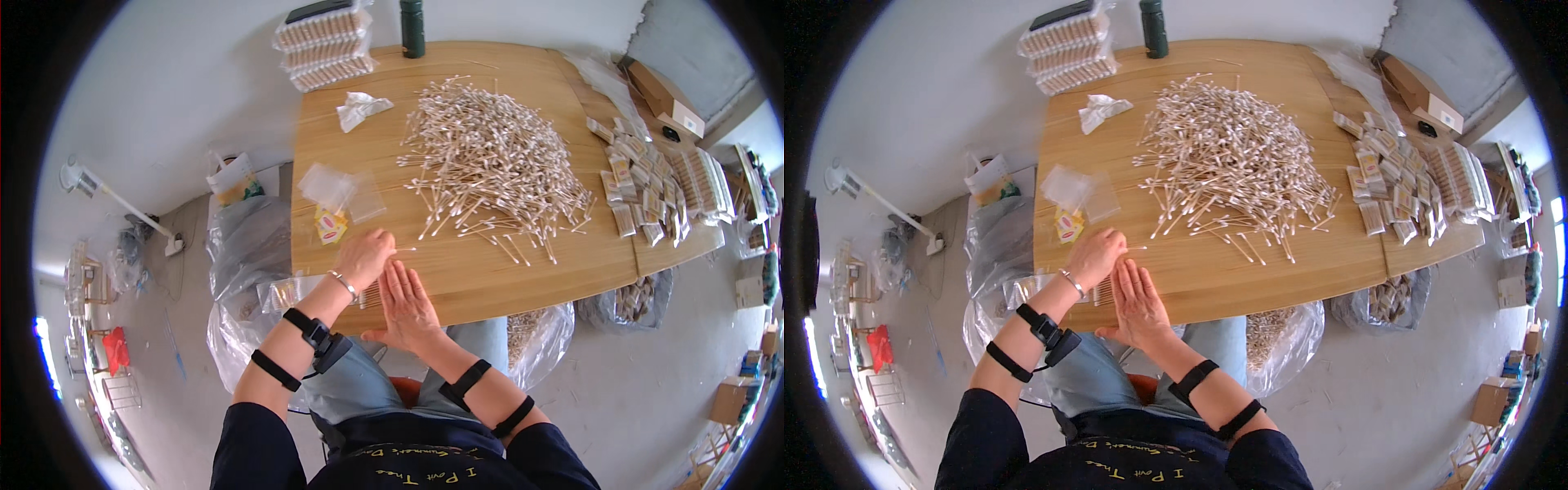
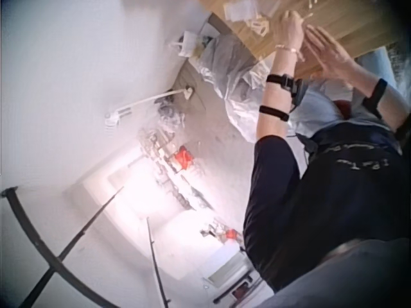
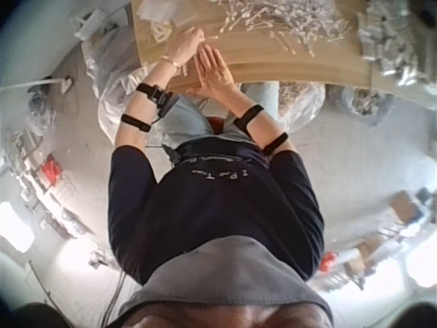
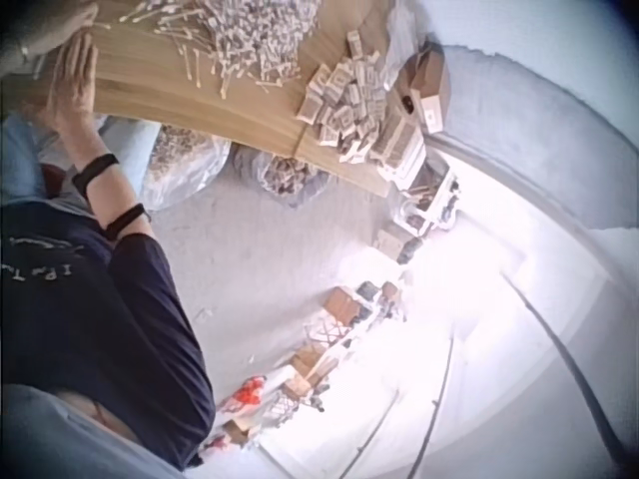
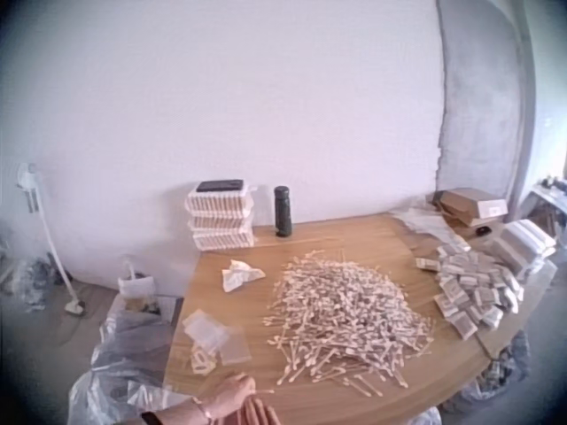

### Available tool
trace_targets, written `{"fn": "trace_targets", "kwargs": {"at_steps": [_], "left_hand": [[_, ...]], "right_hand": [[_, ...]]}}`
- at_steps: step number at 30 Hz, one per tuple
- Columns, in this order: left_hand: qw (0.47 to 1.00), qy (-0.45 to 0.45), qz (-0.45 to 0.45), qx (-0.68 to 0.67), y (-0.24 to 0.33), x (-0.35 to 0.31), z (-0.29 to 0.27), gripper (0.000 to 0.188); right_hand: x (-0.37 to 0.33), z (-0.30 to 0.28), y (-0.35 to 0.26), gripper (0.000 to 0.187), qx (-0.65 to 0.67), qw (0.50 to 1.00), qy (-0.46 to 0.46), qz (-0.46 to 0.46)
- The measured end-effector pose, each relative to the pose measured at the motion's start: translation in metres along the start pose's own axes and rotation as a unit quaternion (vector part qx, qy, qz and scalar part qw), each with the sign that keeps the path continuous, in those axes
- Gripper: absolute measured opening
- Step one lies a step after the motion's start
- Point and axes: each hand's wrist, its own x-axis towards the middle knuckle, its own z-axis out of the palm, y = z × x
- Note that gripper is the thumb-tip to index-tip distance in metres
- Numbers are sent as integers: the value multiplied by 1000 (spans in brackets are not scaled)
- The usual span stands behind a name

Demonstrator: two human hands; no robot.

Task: Packing a set of cotton swabs into a small plastic bag and sealing it.

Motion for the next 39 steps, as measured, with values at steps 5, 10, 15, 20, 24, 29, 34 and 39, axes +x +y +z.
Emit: {"fn": "trace_targets", "kwargs": {"at_steps": [5, 10, 15, 20, 24, 29, 34, 39], "left_hand": [[993, 75, -72, -50, -33, -49, 9, 12], [989, 103, -24, -102, -27, -62, 17, 11], [974, 162, -47, -152, -19, -76, 22, 20], [865, 308, -113, -380, 7, -95, 55, 38], [787, 320, -122, -514, 14, -88, 60, 46], [751, 305, -129, -571, 12, -84, 63, 54], [711, 306, -109, -624, 11, -83, 64, 61], [702, 294, -111, -638, 14, -92, 61, 65]], "right_hand": [[4, 1, -2, 120, 5, 1000, 0, -15], [3, 4, -2, 120, 11, 999, 25, -27], [3, 3, -4, 118, 27, 999, 24, -28], [4, 8, -3, 115, 31, 999, 32, -25], [4, 9, -4, 113, 32, 998, 51, -19], [6, 10, -8, 112, 40, 998, 45, -18], [7, 13, -14, 111, 33, 998, 46, -15], [7, 15, -16, 107, 28, 999, 24, 8]]}}
